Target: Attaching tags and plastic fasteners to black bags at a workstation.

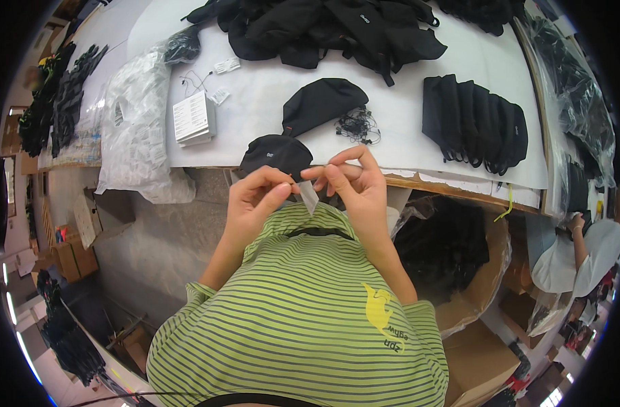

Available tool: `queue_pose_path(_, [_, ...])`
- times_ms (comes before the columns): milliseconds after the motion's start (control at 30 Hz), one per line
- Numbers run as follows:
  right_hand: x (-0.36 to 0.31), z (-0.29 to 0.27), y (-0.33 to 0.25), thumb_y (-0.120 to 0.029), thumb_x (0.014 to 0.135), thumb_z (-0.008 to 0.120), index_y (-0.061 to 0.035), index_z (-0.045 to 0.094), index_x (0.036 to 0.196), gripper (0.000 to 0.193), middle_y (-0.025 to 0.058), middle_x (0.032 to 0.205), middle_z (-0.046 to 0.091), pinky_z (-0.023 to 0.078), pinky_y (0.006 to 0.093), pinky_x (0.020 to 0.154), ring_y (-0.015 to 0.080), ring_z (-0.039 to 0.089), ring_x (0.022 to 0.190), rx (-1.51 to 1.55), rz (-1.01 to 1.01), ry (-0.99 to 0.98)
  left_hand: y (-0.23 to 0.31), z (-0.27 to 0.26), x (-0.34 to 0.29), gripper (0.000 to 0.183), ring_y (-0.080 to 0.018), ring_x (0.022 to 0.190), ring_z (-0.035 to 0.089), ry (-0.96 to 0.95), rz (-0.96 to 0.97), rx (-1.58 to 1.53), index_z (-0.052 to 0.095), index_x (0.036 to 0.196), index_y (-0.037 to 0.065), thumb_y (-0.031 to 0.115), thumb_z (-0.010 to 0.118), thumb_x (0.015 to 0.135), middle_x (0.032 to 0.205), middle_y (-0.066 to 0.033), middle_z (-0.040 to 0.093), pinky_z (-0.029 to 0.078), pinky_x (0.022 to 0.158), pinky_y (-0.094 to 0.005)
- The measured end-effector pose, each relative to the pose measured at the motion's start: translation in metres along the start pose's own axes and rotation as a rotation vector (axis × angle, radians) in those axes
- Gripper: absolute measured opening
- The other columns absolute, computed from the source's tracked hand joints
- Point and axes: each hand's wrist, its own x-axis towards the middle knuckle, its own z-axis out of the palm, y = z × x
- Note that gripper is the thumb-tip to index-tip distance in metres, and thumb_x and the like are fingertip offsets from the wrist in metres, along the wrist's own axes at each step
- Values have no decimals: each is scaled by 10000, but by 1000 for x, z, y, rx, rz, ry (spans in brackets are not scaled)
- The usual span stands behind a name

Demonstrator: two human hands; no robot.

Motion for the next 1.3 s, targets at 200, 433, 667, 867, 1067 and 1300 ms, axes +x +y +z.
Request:
queue_pose_path(200, [-3, 1, 8, -99, 878, 655, -23, 557, 839, 130, 59, 771, 647, 408, 196, 616, 68, 551, 673, 49, 48, 51, 4, 12, 10, 135, -34, 638, 484, -48, 54, 229, 611, 897, -15, 114, 575, 906, 744, -10, 615, 350, 557, -185])
queue_pose_path(433, [-2, 3, 9, -98, 846, 697, -40, 570, 743, 173, -23, 695, 553, 365, 190, 599, 41, 473, 647, -2, 39, 47, 1, 14, 12, 106, -32, 595, 466, -18, 175, 389, 621, 884, -14, 86, 587, 890, 737, -15, 618, 326, 496, -193])
queue_pose_path(667, [-6, 2, 7, -91, 829, 712, -34, 576, 728, 178, -27, 680, 533, 347, 192, 586, 36, 444, 631, -154, -34, 82, 1, 15, 15, 59, -72, 583, 490, -18, 290, 556, 623, 882, -13, 31, 630, 844, 746, -31, 603, 360, 500, -220])
queue_pose_path(867, [-5, -7, 1, -68, 818, 714, -26, 584, 733, 161, -19, 691, 533, 349, 195, 595, 42, 457, 647, -46, -2, -67, -3, 7, 22, 83, -86, 618, 543, -102, 131, 382, 640, 840, -11, 42, 687, 796, 754, -29, 608, 414, 548, -215])
queue_pose_path(1067, [-6, -9, 0, -68, 819, 714, -23, 575, 730, 172, 0, 710, 554, 368, 197, 600, 51, 481, 651, 25, 70, -173, -7, 1, 27, 119, -69, 607, 552, -244, 62, 224, 647, 815, -11, 63, 725, 765, 708, -22, 616, 414, 549, -207])
queue_pose_path(1300, [-3, -13, -4, -58, 836, 681, -3, 598, 742, 137, 7, 696, 574, 371, 200, 548, 53, 487, 606, 29, 129, -130, -9, 13, 19, 113, -102, 588, 502, -134, 175, 288, 651, 796, 40, 126, 722, 782, 672, -11, 582, 388, 534, -237])
